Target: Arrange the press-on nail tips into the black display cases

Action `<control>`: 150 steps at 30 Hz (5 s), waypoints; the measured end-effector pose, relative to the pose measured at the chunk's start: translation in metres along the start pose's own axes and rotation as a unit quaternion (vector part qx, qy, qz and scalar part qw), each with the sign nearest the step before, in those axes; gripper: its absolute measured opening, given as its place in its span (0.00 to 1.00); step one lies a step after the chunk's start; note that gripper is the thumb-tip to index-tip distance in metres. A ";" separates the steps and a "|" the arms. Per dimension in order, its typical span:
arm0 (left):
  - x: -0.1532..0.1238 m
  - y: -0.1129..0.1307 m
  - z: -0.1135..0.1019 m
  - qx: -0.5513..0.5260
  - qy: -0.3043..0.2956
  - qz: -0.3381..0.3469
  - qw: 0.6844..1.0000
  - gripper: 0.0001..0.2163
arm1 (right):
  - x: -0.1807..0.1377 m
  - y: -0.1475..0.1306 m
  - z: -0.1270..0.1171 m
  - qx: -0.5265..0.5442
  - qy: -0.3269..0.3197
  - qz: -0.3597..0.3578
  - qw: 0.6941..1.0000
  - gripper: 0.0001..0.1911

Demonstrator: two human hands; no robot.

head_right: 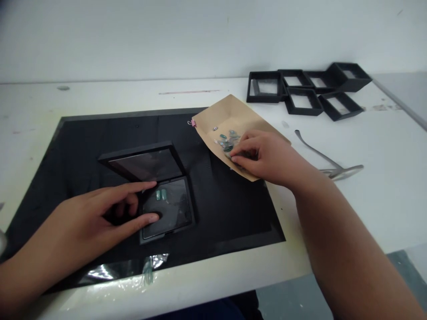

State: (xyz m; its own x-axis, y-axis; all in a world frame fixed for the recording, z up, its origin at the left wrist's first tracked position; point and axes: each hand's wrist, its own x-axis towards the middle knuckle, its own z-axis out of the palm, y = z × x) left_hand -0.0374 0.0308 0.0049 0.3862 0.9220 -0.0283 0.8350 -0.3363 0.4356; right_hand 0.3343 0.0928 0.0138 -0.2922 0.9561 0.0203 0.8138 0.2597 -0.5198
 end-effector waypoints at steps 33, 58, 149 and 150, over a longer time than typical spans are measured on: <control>0.002 0.002 -0.003 -0.007 -0.026 -0.008 1.000 0.24 | -0.008 0.000 -0.013 0.162 0.080 0.133 0.975 0.21; 0.000 -0.001 -0.003 -0.002 -0.024 -0.002 1.000 0.24 | -0.006 0.002 -0.008 0.119 0.154 0.071 0.978 0.17; 0.002 0.001 -0.005 -0.001 -0.026 0.000 1.000 0.24 | -0.002 -0.037 -0.016 0.517 0.052 0.079 0.851 0.17; 0.002 0.001 -0.005 -0.001 -0.026 -0.003 1.000 0.24 | -0.003 -0.037 -0.017 0.520 0.053 0.074 0.849 0.17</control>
State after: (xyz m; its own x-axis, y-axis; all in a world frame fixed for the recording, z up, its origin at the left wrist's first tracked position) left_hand -0.0381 0.0334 0.0102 0.4013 0.9127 -0.0773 0.8361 -0.3305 0.4379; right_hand 0.3133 0.0830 0.0471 -0.1334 0.9891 -0.0626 -0.0634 -0.0716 -0.9954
